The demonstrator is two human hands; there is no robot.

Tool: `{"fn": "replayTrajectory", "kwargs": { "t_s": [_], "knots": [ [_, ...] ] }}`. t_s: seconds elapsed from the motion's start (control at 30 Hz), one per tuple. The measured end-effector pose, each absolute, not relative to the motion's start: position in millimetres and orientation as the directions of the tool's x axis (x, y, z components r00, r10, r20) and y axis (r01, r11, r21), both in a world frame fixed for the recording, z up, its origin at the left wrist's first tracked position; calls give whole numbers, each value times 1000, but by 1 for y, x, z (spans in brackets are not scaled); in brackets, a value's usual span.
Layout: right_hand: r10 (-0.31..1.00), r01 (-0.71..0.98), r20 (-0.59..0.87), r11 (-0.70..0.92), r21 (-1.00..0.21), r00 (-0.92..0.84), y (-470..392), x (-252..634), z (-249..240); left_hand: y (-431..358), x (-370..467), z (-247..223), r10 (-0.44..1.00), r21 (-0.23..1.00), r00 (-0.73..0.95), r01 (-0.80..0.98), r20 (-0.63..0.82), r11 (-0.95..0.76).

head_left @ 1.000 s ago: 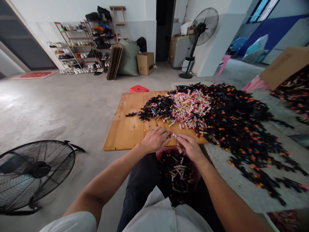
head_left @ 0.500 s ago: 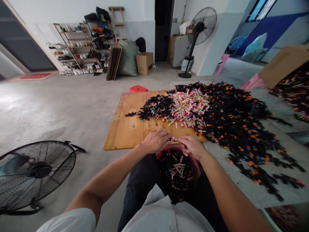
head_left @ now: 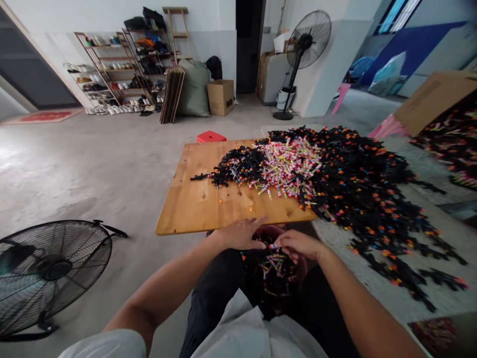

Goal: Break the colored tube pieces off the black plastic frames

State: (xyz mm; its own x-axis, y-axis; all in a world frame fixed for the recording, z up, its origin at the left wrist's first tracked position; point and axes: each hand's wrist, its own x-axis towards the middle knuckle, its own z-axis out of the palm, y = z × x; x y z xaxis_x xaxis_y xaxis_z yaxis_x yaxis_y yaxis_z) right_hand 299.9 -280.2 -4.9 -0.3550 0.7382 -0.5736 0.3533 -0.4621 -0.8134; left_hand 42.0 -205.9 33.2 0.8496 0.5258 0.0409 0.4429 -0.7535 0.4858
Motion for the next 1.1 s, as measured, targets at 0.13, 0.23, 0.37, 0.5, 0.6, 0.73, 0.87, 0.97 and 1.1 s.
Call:
{"fn": "replayTrajectory", "kwargs": {
  "t_s": [0.13,0.23,0.37,0.5,0.6,0.73,0.87,0.97,1.1],
  "knots": [
    [693,738,-676,-316,-597,-250,-290,300,-34,-147,36,32,778,504,619,639,110,-580],
    [720,868,-669,-198,-456,-187,-292,293,-29,-100,31,29,922,427,354,818,155,-386],
    [847,874,-510,-128,-469,-149,-260,290,4,-61,45,24,853,253,395,835,341,-488],
    [971,891,-199,-205,-406,133,-192,282,29,-42,93,20,613,25,668,667,422,-744],
    [965,883,-84,-262,-389,249,-153,270,27,-32,123,12,575,-72,737,635,356,-769],
    [952,848,-3,-273,-455,305,-141,259,15,-24,128,2,585,-94,748,638,315,-765],
    [945,768,3,-265,-583,328,-153,263,8,-35,104,11,539,-4,762,578,359,-816],
    [944,673,-10,-242,-699,330,-170,266,7,-64,87,23,569,204,708,538,418,-818],
    [955,346,-63,-166,-923,289,-205,261,13,-117,79,31,755,761,588,337,291,-555]
  ]
}}
